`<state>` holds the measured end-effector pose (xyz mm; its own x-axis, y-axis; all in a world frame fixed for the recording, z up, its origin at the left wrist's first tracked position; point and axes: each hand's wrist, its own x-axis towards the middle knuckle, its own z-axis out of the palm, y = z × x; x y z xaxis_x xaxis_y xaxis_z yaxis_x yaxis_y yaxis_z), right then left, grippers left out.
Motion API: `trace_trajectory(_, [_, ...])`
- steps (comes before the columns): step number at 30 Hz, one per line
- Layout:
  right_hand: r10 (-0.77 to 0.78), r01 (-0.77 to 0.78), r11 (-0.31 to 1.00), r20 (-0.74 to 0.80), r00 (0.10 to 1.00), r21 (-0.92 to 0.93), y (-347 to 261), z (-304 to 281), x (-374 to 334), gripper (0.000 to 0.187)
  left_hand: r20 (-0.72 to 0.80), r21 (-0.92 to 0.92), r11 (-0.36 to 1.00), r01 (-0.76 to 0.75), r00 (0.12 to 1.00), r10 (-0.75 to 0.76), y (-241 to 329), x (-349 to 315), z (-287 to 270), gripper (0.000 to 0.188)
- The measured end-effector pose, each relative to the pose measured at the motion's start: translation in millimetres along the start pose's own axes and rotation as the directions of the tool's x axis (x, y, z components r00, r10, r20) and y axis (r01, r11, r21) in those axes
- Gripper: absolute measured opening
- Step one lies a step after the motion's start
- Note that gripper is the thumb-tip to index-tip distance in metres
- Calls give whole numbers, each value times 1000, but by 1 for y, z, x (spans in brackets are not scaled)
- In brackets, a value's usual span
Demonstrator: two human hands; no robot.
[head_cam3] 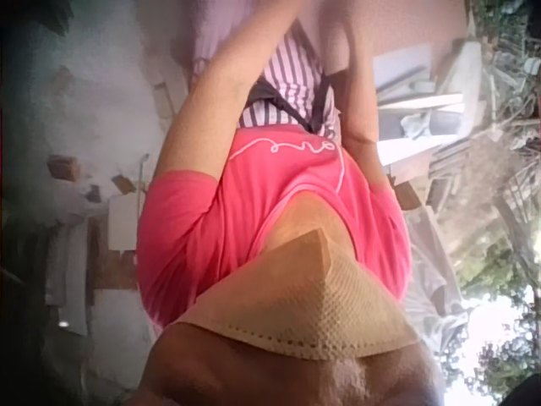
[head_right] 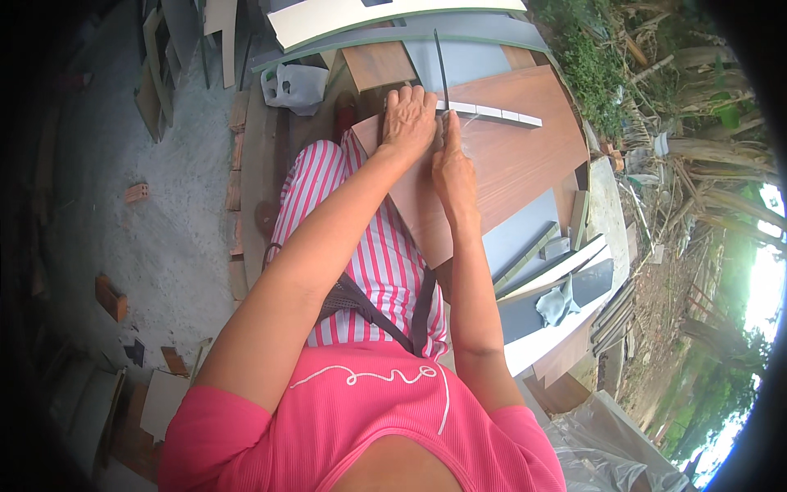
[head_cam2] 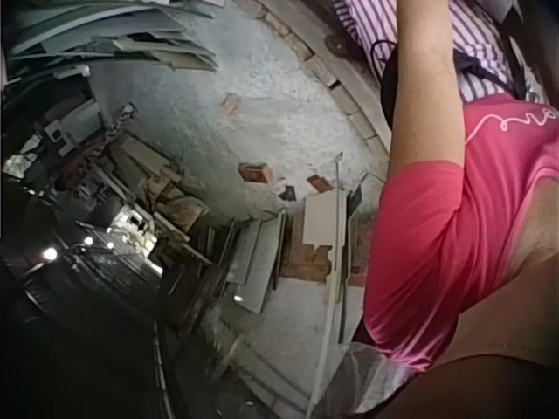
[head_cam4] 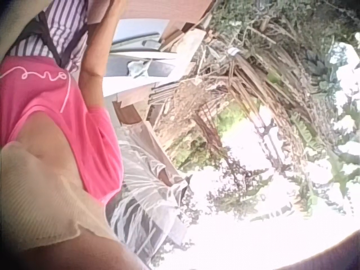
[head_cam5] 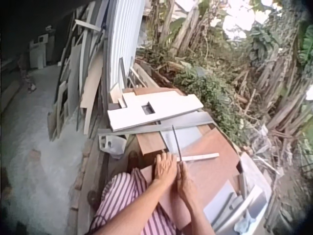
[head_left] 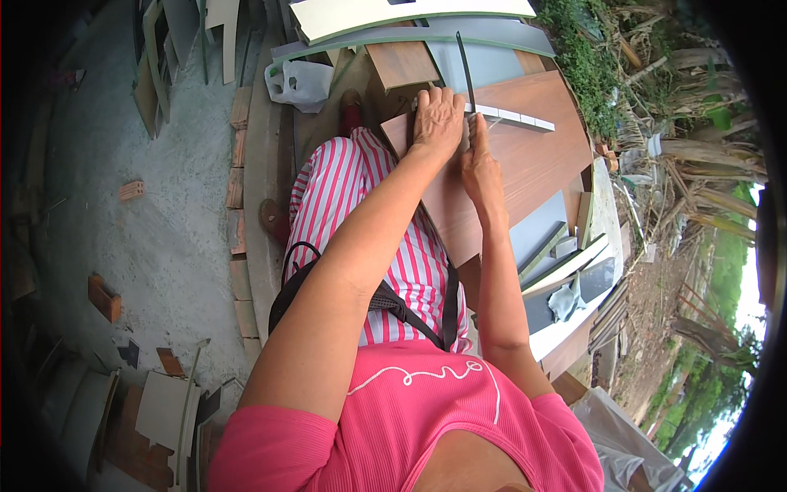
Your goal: Measuring a piece of wood with a square, cutting it with a hand saw, and cleaning a white furniture panel with a cloth.
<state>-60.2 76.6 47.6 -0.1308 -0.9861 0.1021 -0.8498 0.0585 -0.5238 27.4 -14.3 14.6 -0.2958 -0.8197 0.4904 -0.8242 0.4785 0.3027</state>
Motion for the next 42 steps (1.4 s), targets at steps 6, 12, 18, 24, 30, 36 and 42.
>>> trace_trajectory(6, [159, -166, 984, 96, 983, 72, -17, -16, -80, 66, 7, 33, 999, 14, 1000, -15, 1, -1, 9, 16])
trace_trajectory(12, [262, -276, 959, 172, 950, 66, -22, -32, -139, 66, -25, 10, 1000, -22, 999, 22, -4, 0, 3, 17])
trace_trajectory(18, [175, -184, 981, 124, 977, 62, -9, -12, -51, 67, -28, -31, 999, -24, 999, 23, -2, -1, 6, 18])
trace_trajectory(24, [87, -86, 996, 47, 995, -20, -4, 0, -3, 70, -12, 14, 1000, 0, 1000, 0, -1, -2, 1, 19])
trace_trajectory(30, [57, -57, 998, -3, 998, -15, -2, 6, -6, 69, -14, 34, 999, -8, 1000, 9, -3, -1, 1, 17])
trace_trajectory(36, [19, -19, 1000, -42, 999, 2, -1, 7, -6, 70, -18, 23, 1000, -2, 1000, 3, -2, 0, 4, 17])
trace_trajectory(42, [71, -71, 997, 2, 997, -12, -2, 5, -7, 70, -30, 18, 1000, 1, 1000, 0, -1, -1, 4, 16])
